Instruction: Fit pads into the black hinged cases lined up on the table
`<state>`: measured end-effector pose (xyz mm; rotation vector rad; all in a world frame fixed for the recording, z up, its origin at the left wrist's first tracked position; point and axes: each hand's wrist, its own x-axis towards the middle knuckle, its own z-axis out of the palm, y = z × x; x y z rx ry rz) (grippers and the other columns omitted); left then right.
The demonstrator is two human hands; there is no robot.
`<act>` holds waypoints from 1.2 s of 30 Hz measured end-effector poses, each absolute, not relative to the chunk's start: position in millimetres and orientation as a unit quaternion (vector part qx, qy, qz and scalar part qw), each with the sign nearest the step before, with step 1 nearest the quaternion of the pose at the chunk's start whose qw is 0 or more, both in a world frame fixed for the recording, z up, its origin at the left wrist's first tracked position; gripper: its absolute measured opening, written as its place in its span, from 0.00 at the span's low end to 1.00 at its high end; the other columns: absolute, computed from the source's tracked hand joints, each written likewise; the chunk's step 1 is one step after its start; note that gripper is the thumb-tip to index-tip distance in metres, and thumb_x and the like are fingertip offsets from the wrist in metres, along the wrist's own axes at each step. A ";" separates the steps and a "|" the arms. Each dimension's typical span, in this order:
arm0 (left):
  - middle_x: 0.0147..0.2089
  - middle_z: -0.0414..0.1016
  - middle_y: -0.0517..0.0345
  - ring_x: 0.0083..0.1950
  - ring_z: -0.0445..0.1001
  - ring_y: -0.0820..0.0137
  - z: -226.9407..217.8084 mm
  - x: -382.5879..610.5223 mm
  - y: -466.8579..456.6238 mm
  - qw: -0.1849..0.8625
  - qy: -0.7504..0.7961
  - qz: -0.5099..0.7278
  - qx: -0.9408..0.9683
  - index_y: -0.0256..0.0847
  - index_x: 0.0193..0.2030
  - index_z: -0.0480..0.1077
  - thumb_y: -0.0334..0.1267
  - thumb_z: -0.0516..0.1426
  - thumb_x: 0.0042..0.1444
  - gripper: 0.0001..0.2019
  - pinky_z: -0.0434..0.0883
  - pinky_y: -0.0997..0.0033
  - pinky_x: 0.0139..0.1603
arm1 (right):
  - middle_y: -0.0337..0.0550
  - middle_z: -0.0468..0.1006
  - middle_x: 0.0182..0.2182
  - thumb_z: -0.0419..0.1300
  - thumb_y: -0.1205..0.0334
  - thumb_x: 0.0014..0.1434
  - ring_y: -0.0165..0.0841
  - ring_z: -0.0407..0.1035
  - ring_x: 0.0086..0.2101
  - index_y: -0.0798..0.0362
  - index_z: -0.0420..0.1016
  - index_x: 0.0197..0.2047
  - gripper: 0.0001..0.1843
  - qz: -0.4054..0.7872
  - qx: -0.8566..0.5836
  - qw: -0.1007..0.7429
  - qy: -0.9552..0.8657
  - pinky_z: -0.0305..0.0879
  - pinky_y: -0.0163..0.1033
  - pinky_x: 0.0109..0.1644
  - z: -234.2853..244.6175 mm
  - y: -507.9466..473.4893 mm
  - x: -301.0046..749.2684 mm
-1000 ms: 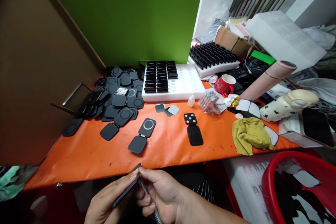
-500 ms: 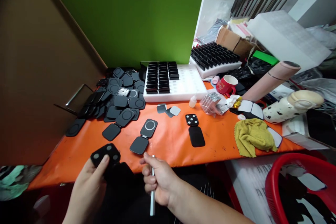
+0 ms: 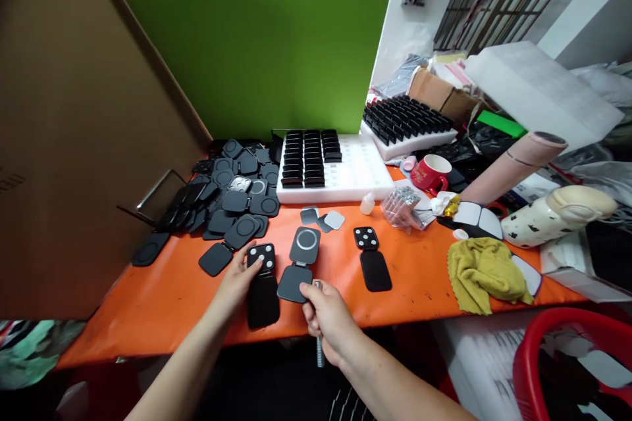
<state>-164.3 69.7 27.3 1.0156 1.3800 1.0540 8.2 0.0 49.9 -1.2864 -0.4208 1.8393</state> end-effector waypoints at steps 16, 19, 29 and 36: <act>0.46 0.74 0.50 0.50 0.70 0.60 56.9 -157.4 -9.4 0.569 0.573 0.332 0.488 0.39 0.47 0.68 0.44 0.51 0.57 0.16 0.66 0.61 0.51 | 0.33 0.61 0.21 0.52 0.47 0.56 0.20 0.52 0.19 0.56 0.63 0.33 0.18 0.794 -0.422 0.435 -0.045 0.44 0.27 0.20 52.5 -42.5 21.0; 0.44 0.74 0.48 0.47 0.72 0.58 65.9 -151.7 -13.0 0.723 0.540 0.347 0.257 0.36 0.45 0.67 0.47 0.52 0.55 0.17 0.68 0.58 0.48 | 0.34 0.62 0.21 0.49 0.45 0.57 0.22 0.56 0.20 0.55 0.64 0.36 0.20 0.785 -0.456 0.406 -0.107 0.49 0.29 0.22 43.4 -53.0 11.6; 0.54 0.67 0.49 0.56 0.64 0.58 51.6 -145.3 -27.1 0.690 0.535 0.303 0.382 0.39 0.56 0.58 0.30 0.53 0.47 0.26 0.61 0.55 0.57 | 0.41 0.70 0.30 0.42 0.54 0.63 0.30 0.63 0.32 0.53 0.68 0.33 0.18 0.492 -0.554 0.293 -0.605 0.57 0.35 0.36 76.1 -31.2 16.4; 0.64 0.54 0.53 0.63 0.52 0.62 41.9 -146.4 -34.9 0.519 0.504 0.245 0.646 0.46 0.63 0.49 0.32 0.49 0.56 0.27 0.51 0.55 0.62 | 0.44 0.72 0.30 0.40 0.58 0.64 0.33 0.65 0.31 0.53 0.70 0.34 0.19 0.320 -0.570 0.152 -0.741 0.56 0.37 0.35 83.4 -19.6 15.0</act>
